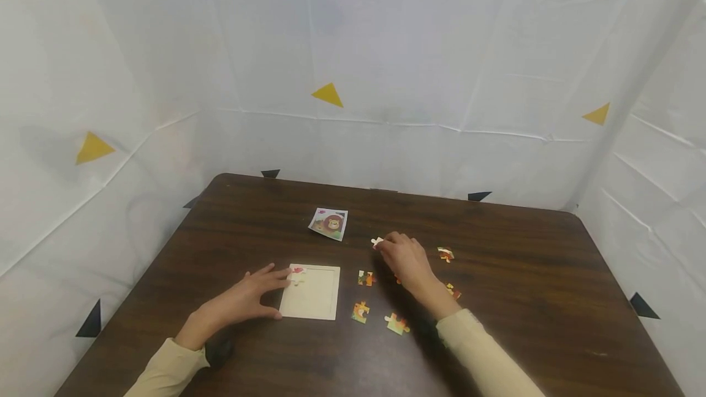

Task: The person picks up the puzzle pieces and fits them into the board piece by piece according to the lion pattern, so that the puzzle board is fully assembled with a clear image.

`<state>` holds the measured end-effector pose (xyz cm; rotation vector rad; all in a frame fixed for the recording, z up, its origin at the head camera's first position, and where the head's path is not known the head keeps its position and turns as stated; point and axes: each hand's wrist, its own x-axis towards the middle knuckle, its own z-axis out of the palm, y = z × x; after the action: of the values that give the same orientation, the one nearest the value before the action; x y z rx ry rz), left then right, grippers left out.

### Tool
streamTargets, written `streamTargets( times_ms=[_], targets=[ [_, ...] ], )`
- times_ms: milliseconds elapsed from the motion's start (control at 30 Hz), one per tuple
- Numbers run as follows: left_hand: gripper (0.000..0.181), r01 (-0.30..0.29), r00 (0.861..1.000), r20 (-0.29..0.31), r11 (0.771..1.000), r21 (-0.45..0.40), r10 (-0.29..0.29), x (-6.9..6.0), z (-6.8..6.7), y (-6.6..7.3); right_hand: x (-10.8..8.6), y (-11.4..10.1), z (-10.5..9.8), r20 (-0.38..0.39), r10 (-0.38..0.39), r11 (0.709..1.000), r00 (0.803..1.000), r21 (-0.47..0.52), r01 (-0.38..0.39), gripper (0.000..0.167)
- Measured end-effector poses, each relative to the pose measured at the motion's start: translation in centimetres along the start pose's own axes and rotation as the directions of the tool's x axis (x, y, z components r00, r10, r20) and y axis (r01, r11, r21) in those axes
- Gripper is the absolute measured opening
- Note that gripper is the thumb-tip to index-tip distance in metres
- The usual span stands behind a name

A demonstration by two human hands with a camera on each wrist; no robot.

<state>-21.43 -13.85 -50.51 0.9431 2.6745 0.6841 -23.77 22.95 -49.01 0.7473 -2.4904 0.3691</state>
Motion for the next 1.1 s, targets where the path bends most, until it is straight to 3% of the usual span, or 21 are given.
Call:
streamTargets(
  times_ms=[1100],
  targets=[
    [0.065, -0.021, 1.0, 0.003, 1.0, 0.004, 0.021, -0.1, -0.1, 0.0, 1.9, -4.9, 0.5, 0.057, -0.124, 0.992, 0.991, 0.037, 0.122, 0.021]
  ],
)
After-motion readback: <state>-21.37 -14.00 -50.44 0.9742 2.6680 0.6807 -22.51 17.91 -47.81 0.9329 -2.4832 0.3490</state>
